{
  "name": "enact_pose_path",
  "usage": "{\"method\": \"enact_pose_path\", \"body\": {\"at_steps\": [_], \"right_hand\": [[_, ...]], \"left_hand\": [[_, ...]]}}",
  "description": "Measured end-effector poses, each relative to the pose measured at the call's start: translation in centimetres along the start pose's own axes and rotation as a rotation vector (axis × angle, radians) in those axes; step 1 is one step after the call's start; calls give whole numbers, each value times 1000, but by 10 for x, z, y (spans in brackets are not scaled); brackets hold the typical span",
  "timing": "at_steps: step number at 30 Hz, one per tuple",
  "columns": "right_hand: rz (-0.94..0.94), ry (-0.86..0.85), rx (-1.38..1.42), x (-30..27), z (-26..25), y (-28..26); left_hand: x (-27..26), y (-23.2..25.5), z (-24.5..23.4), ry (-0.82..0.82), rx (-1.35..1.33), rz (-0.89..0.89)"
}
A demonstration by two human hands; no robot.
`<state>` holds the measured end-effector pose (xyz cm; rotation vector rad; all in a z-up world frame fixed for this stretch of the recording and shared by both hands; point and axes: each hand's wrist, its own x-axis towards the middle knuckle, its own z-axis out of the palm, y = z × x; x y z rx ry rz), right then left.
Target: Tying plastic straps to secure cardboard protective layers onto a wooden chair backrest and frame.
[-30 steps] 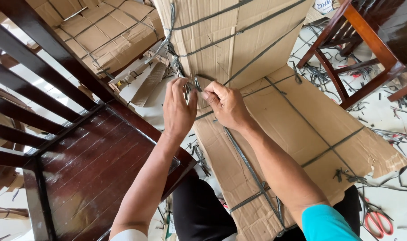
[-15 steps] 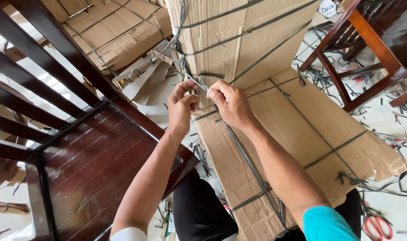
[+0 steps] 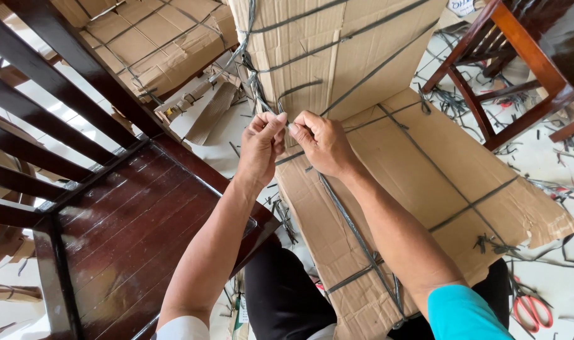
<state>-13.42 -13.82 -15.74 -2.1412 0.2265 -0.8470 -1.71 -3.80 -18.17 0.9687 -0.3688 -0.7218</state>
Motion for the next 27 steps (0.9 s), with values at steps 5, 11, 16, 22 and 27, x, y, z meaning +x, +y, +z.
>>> {"method": "enact_pose_path", "body": {"at_steps": [5,11,16,22,27], "right_hand": [[21,-35,-44,-2,1,0],[21,-72,-20,-1,-3,-11],[57,-59,19,2,-5,-19],[22,-73,-69,1,-12,-21],[116,90,-304,-7,11,-4]], "left_hand": [[3,-9,-4,98,-7,-13],[-3,-2,2,89,68,34],[-7,20,-8,-193,485,115],[13,18,-29,-118,611,375],[12,40,-32,3,564,432]]}}
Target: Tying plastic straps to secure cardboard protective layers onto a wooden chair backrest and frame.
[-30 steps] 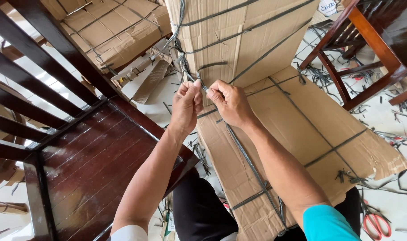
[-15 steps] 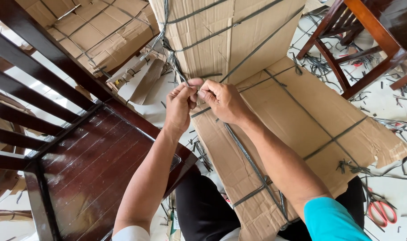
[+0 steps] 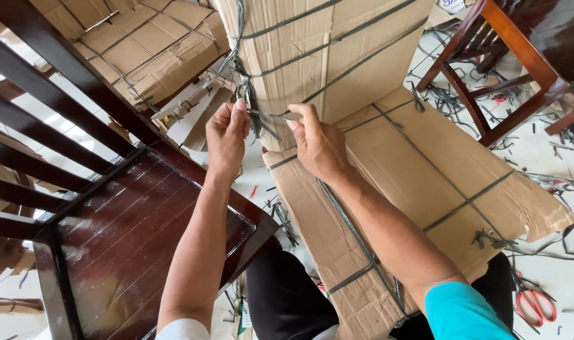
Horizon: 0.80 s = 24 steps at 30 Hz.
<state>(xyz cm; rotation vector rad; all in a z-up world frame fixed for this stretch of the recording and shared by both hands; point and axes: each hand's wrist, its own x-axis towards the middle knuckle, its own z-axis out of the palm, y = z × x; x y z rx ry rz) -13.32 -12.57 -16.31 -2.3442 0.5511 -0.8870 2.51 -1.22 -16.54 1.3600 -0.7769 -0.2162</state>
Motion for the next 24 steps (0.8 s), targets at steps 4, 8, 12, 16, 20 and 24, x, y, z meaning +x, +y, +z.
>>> {"method": "enact_pose_path", "body": {"at_steps": [4,8,12,16,20,24], "right_hand": [[-48,135,-149,3,-1,21],[-130,112,1,5,-26,28],[-137,4,254,-1,-47,20],[-340,-44,563,15,-16,9],[-239,-54,1014,21,11,-26],[306,108,1346,19,-10,-28]], "left_hand": [[13,-16,-10,59,58,23],[27,-42,-13,134,112,53],[30,-49,-18,114,290,29],[31,-48,-15,109,355,109],[17,1,8,165,101,59],[36,-12,4,124,-552,-193]]}}
